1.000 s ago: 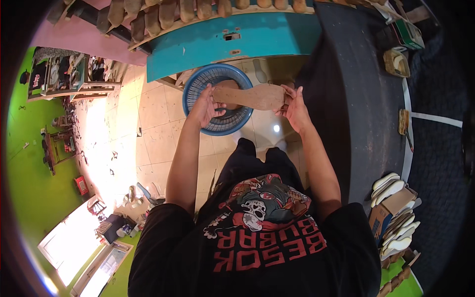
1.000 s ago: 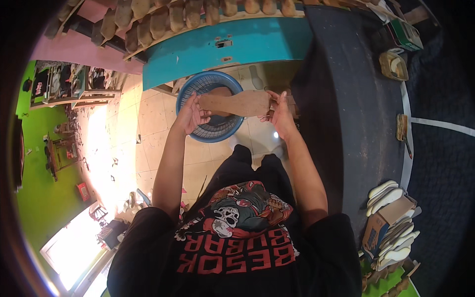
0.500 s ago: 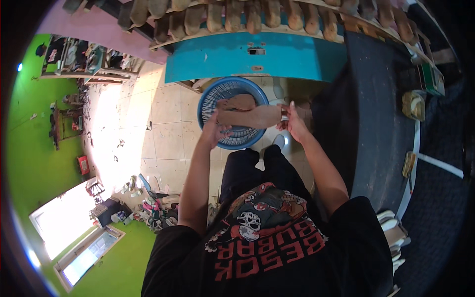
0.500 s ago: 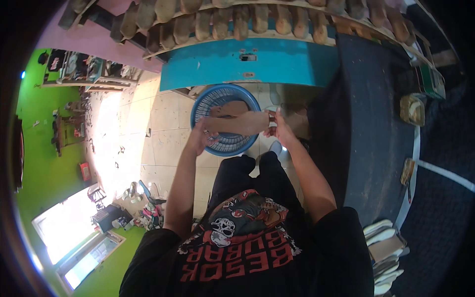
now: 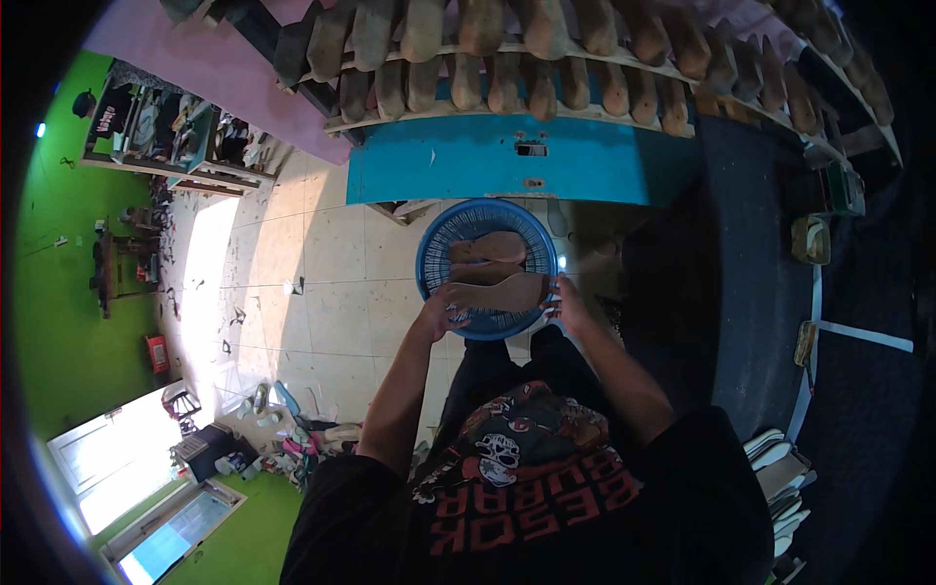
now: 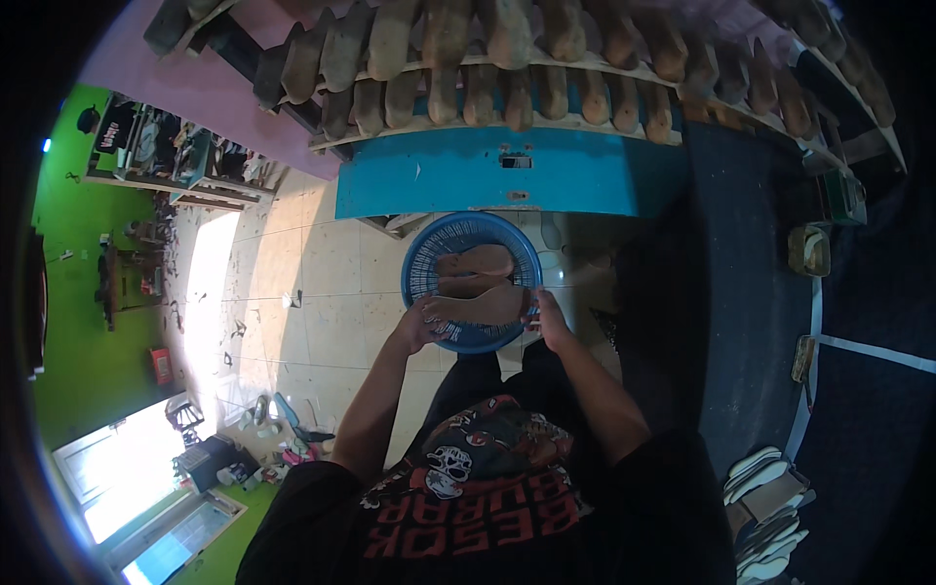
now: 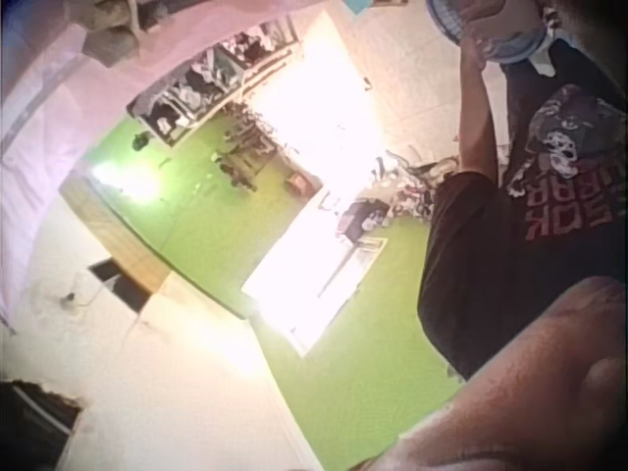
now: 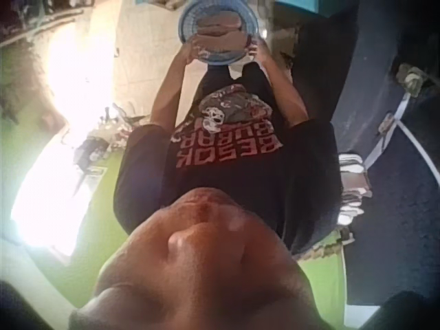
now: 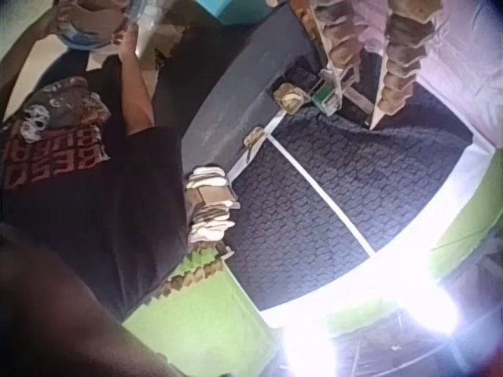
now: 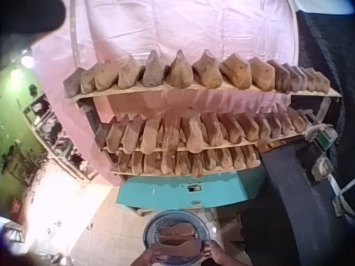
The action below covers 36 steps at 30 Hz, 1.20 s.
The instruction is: The person applies adhesive onto shoe insoles using a brush and places the coated insoles into a basket.
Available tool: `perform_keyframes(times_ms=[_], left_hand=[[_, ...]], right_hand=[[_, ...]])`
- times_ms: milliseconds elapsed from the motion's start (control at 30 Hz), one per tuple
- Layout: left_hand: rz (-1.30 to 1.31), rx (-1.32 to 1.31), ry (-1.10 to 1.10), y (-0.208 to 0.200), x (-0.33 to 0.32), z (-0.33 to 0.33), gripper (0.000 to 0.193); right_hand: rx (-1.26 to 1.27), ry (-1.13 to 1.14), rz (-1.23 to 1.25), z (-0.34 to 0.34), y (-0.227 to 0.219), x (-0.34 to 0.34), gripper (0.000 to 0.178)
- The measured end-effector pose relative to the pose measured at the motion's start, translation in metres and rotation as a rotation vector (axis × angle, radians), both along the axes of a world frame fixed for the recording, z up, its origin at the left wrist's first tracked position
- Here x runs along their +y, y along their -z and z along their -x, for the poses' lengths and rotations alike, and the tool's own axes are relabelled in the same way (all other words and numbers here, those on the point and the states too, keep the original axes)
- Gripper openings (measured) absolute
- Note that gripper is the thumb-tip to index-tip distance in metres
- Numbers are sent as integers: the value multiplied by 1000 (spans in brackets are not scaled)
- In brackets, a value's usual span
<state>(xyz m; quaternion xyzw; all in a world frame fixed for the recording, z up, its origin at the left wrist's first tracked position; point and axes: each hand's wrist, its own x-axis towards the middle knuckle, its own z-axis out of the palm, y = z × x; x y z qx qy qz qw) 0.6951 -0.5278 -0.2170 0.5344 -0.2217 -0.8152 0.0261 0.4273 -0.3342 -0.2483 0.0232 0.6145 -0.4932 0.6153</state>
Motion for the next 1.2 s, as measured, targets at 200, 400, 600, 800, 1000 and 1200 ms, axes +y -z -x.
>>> perform_keyframes(times_ms=[200, 400, 600, 800, 1000, 1200], left_hand=[[109, -87, 147, 36, -40, -14, 79], [38, -159, 121, 69, -60, -10, 79], [71, -173, 49, 133, -55, 18, 65], [-55, -216, 57, 204, -33, -8, 53], [-34, -284, 82, 211, -26, 9, 56], [32, -205, 215, 223, -41, 10, 62]], right_hand=[[-84, 12, -154, -51, 20, -26, 80], [-52, 94, -134, -62, 58, -57, 62], [17, 39, -128, -37, 121, -67, 68], [-41, -13, -299, -45, 144, -74, 74], [89, -127, -304, -40, 158, -69, 75], [273, -228, -127, -35, 192, -72, 74]])
